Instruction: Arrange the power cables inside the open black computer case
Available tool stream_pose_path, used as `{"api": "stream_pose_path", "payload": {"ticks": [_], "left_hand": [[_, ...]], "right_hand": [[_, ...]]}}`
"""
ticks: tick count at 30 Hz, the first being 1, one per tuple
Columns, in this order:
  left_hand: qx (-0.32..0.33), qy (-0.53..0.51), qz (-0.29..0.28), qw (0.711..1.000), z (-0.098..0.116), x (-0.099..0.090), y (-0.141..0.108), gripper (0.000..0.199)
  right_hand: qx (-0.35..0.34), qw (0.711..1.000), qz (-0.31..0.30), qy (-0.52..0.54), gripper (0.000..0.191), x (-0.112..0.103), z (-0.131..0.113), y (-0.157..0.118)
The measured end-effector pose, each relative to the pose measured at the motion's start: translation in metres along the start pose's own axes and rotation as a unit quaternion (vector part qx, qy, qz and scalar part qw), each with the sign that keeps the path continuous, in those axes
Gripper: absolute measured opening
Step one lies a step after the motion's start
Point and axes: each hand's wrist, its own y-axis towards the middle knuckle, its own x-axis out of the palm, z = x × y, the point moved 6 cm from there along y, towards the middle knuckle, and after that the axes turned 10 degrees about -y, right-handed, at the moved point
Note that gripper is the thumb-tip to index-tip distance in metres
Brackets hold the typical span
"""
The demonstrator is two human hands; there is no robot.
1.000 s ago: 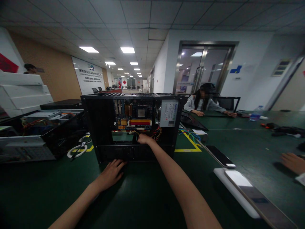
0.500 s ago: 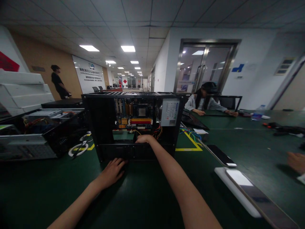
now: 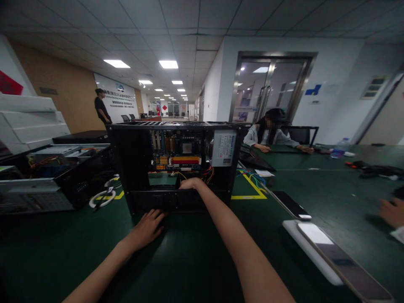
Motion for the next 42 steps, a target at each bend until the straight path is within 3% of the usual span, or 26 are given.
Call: {"api": "stream_pose_path", "payload": {"ticks": [4,11,17,29,34,42], "left_hand": [[-0.001,0.001,-0.004,1.000,0.000,0.000,0.000,0.042],[-0.005,0.002,-0.005,1.000,-0.001,0.001,0.001,0.043],[-0.005,0.001,-0.005,1.000,0.000,0.000,0.001,0.041],[0.004,0.000,0.009,1.000,-0.001,0.001,0.000,0.043],[-0.001,-0.003,0.003,1.000,0.000,-0.001,0.000,0.042],[0.001,-0.005,-0.001,1.000,-0.001,0.001,0.000,0.044]], "right_hand": [[-0.009,1.000,-0.005,0.006,0.015,0.000,0.000,0.001],[0.043,0.991,0.050,-0.113,0.012,-0.009,0.002,0.001],[0.056,0.996,-0.022,-0.065,0.017,0.002,0.003,-0.001],[0.052,0.997,-0.033,-0.057,0.014,0.003,0.010,0.003],[0.019,0.997,0.007,-0.078,0.013,-0.002,0.008,0.007],[-0.024,0.985,0.158,-0.071,0.008,-0.020,0.008,-0.007]]}}
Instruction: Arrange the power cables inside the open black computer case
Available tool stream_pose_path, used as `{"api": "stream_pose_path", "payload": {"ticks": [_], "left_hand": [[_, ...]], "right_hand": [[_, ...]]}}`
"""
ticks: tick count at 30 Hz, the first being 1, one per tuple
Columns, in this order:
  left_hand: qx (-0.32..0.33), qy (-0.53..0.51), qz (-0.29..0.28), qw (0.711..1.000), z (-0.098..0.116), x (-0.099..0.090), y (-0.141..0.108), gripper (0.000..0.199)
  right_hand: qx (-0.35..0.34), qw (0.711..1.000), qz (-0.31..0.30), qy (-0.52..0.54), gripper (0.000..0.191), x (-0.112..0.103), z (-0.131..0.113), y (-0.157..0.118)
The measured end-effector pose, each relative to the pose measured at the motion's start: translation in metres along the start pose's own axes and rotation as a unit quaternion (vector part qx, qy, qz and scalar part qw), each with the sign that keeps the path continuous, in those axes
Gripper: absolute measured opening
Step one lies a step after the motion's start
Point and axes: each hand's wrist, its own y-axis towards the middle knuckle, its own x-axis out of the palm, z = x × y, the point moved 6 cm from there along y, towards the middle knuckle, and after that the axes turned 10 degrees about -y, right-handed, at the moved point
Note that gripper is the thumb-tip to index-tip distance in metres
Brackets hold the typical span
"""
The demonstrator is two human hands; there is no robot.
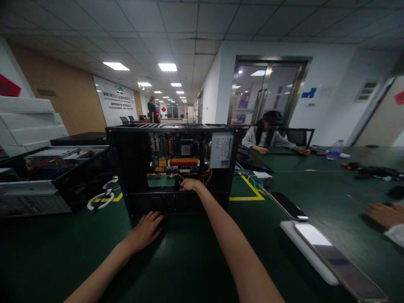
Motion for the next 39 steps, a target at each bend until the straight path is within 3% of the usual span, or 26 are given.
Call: {"api": "stream_pose_path", "payload": {"ticks": [5,8,16,23,26,39], "left_hand": [[0.003,0.002,0.000,1.000,-0.001,0.001,0.000,0.045],[0.004,0.003,0.000,1.000,-0.001,0.001,0.000,0.045],[0.013,0.003,0.013,1.000,-0.003,0.002,0.000,0.045],[0.004,0.001,0.010,1.000,-0.002,0.002,0.000,0.042],[-0.001,-0.002,0.000,1.000,-0.001,0.001,0.000,0.043],[-0.004,0.001,-0.003,1.000,-0.001,0.001,0.000,0.042]], "right_hand": [[0.035,0.991,0.042,0.120,0.009,-0.004,0.010,-0.002],[0.051,0.968,0.054,0.241,0.011,-0.006,0.012,-0.003],[0.116,0.832,0.106,0.532,0.013,-0.011,0.026,-0.007],[0.198,0.754,0.099,0.618,0.012,-0.008,0.036,-0.005],[0.208,0.738,0.094,0.635,0.012,-0.008,0.036,-0.003],[0.189,0.719,0.080,0.664,0.011,-0.008,0.045,0.013]]}}
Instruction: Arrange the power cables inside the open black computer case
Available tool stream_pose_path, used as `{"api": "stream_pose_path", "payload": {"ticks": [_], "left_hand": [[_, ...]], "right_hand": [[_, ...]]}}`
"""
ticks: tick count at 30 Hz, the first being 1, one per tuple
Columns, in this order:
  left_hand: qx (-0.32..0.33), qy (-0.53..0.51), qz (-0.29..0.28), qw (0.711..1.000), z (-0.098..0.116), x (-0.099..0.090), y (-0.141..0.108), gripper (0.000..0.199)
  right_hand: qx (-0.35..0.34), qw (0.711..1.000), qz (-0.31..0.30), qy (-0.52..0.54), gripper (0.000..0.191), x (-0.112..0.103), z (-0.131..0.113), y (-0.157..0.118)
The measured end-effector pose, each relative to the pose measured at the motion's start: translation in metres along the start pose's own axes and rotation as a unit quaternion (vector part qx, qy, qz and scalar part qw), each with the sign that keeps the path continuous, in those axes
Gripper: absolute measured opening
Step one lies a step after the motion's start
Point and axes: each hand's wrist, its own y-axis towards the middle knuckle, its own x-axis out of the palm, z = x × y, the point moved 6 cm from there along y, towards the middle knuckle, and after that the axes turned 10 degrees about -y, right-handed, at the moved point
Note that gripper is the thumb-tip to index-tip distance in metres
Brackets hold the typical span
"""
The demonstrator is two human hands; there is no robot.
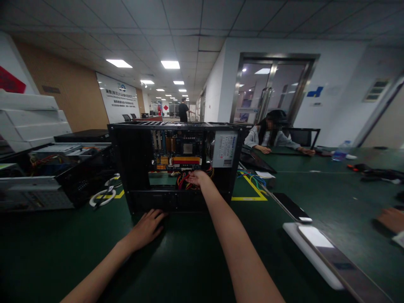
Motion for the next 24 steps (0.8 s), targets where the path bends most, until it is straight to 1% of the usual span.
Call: {"api": "stream_pose_path", "payload": {"ticks": [2,7,16,19,24], "left_hand": [[-0.002,0.003,-0.004,1.000,0.0003,0.0000,0.0001,0.042],[0.007,0.005,0.009,1.000,0.0001,0.0001,0.0001,0.041],[0.006,-0.003,0.002,1.000,0.0030,-0.0029,-0.0004,0.041],[0.000,0.001,0.002,1.000,0.0021,-0.0020,0.0003,0.041],[0.001,-0.006,-0.002,1.000,0.0019,-0.0002,0.0007,0.041]], "right_hand": [[-0.001,1.000,0.000,-0.001,0.012,0.0003,-0.0004,-0.0003],[-0.008,1.000,0.018,0.012,0.011,-0.0013,-0.0016,-0.0024],[-0.010,1.000,0.018,0.005,0.013,-0.0010,-0.0035,-0.0005],[-0.023,0.999,0.023,0.006,0.014,-0.0010,-0.0051,-0.0019],[-0.036,0.999,0.010,0.008,0.014,0.0003,-0.0061,-0.0032]]}}
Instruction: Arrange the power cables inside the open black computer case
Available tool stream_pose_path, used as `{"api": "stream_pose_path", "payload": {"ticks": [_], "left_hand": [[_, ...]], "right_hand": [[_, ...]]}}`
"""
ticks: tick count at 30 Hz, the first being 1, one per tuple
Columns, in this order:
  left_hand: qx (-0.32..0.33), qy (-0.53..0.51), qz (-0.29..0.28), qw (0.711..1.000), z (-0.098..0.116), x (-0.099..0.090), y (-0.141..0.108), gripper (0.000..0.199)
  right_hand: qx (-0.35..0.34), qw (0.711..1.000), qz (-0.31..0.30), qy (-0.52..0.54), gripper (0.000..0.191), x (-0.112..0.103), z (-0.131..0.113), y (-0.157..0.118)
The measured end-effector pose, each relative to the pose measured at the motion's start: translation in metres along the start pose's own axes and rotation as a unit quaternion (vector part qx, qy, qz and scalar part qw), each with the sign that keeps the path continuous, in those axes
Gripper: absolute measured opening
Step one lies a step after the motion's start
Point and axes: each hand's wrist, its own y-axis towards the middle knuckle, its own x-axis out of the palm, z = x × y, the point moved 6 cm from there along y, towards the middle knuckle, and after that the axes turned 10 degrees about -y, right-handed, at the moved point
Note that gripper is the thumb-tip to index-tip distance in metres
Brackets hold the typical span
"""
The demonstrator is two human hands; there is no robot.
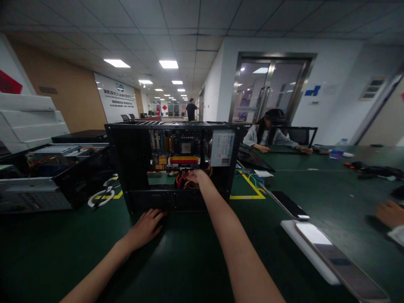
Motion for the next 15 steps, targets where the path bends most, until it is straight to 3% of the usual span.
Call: {"api": "stream_pose_path", "payload": {"ticks": [15], "left_hand": [[-0.003,0.005,0.006,1.000,0.0010,-0.0026,-0.0010,0.041]], "right_hand": [[0.011,1.000,0.014,0.021,0.017,-0.0038,0.0038,0.0022]]}}
